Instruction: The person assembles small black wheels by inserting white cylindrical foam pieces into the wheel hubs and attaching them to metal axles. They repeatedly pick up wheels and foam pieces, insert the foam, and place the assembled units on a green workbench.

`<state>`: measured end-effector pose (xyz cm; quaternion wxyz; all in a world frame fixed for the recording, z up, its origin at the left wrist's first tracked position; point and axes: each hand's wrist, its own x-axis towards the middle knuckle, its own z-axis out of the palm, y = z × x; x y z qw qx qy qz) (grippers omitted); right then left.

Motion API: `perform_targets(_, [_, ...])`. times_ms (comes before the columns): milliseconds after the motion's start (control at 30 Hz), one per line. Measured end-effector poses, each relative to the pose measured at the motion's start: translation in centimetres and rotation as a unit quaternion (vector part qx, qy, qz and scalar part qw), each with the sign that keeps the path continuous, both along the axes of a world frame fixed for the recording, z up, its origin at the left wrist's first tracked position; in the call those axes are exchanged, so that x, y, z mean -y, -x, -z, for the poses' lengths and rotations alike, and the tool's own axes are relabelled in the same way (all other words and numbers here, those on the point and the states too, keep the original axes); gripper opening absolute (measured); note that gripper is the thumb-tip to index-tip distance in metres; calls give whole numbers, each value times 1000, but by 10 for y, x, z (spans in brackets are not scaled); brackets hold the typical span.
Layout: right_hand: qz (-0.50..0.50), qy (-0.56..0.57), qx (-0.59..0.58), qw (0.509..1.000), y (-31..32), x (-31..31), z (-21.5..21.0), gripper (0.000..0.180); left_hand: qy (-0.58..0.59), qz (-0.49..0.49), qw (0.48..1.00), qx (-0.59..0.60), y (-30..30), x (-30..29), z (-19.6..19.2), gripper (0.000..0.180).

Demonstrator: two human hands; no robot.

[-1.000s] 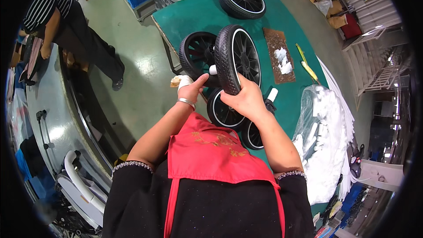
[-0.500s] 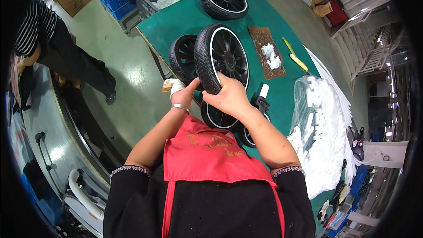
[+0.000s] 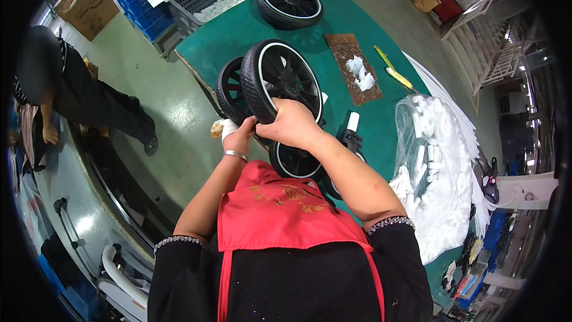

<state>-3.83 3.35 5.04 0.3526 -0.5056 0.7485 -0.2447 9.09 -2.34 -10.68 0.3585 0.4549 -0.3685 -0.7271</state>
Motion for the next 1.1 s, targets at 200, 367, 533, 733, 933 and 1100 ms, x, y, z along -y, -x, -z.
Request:
perform_targets(200, [-5, -30, 154, 988, 10, 12, -10, 24, 10, 28, 996, 87, -5, 17, -15, 22])
perform_targets(367, [16, -50, 205, 977, 10, -1, -17, 47, 65, 46, 988, 132, -4, 26, 11, 34])
perform_targets(533, [62, -26, 230, 971, 6, 2, -13, 24, 172, 21, 972, 158, 9, 17, 12, 43])
perform_targets(733, [48, -33, 229, 972, -3, 0, -8, 19, 121, 10, 992, 18, 7, 6, 20, 38])
perform_targets(933, [-60, -86, -96, 990, -33, 29, 26, 38, -61, 62, 995, 52, -8, 9, 41, 33])
perform_targets(1100, [-24, -49, -125, 991, -36, 38, 61, 54, -161, 26, 986, -32, -1, 44, 87, 32])
